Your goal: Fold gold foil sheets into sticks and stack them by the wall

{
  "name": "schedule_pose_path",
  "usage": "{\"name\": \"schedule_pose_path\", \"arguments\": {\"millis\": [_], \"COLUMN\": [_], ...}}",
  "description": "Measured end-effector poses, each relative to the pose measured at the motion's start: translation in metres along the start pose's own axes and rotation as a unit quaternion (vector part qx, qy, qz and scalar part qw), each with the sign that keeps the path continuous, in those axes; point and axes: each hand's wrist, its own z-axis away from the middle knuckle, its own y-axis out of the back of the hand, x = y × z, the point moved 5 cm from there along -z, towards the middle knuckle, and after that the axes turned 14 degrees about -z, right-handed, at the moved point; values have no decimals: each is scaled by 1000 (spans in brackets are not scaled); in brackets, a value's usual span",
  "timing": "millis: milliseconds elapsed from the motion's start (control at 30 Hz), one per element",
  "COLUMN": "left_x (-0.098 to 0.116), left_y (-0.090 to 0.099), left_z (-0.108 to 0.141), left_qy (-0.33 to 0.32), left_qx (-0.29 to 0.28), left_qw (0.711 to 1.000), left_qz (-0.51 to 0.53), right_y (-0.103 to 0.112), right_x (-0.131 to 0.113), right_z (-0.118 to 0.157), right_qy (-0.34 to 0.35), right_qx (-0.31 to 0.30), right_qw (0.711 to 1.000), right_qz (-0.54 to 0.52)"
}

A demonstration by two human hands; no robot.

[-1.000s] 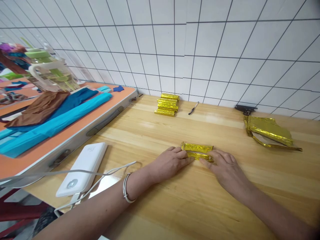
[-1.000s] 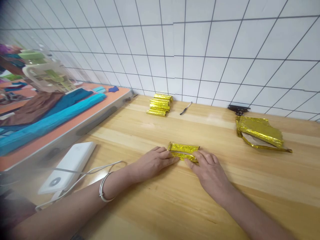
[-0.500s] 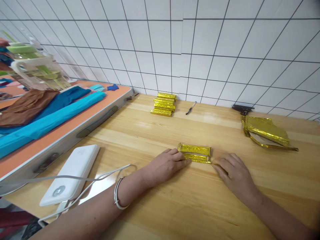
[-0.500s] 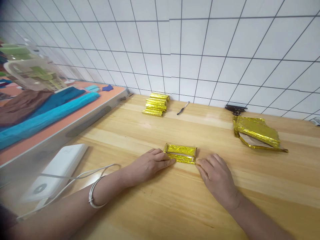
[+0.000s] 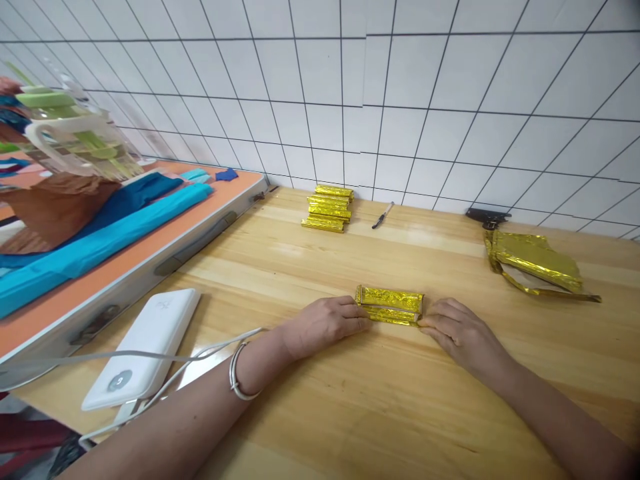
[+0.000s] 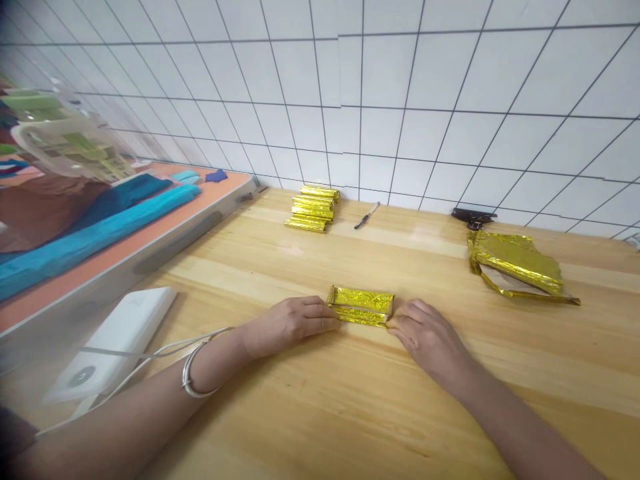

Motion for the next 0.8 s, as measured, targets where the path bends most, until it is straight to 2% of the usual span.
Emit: {"name": "schedule_pose_path", "arguments": {"millis": [133,300,467,600,800], "left_x": [1,2,1,-1,-4], "left_y": [0,0,-2,-3,-7], "left_z": [0,1,1,1,4], "left_qy": [-20,-35,-22,-10,25], "left_qx": [13,32,43,43,43], "left_qw": [999,998,998,999,999], "left_qz": [-29,-41,-27,-12,11], "right_y": [-1,-8,-5,-6,-12], "right_x": [3,5,4,-1,-4], "right_z": [2,10,10,6,7], "right_qy": [30,40,37,35,36], "right_qx": [5,-20,11,22,2], "right_qw": [999,997,998,996,989], "right_qz": [17,60,47,78,143]}}
